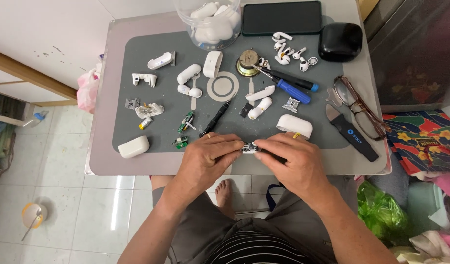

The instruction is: Repairing or assembling small electronic components using hands and a precision screwdriver on a work mat.

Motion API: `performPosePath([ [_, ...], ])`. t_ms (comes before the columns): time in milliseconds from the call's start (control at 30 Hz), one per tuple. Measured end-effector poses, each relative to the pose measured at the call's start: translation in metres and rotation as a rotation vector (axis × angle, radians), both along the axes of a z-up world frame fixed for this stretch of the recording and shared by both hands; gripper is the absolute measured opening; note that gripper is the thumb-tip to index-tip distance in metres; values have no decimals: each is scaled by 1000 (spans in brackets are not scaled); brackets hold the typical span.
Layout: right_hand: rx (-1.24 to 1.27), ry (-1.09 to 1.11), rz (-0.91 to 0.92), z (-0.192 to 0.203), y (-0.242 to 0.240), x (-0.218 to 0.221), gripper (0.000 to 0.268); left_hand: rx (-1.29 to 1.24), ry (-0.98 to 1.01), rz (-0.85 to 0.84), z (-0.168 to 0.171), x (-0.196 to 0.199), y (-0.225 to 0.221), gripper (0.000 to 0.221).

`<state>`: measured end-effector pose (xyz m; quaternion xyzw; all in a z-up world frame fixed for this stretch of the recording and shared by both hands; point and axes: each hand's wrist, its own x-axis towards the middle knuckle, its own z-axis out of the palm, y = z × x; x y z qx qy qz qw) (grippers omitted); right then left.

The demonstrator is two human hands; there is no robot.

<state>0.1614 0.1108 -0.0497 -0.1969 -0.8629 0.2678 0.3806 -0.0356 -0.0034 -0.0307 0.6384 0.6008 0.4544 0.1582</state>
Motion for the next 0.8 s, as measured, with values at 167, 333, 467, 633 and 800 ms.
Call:
performPosePath([
  [167,-35,-45,-10,-2,1,-1,32,9,36,22,-5,2,-1,21],
  [333,24,-110,-40,1,0,-9,25,42,126,37,-5,4,-2,20],
  [467,-38,-87,-29,4,1,-9,24,22,33,61,-7,5,-4,23],
  [633,-373,42,19,-6,-5,-6,32,-42,-280,49,-2,5,-5,25],
  [800,-418,58,100,-5,-6,-5,50,-139,-738,26,-24,7,-7,27],
])
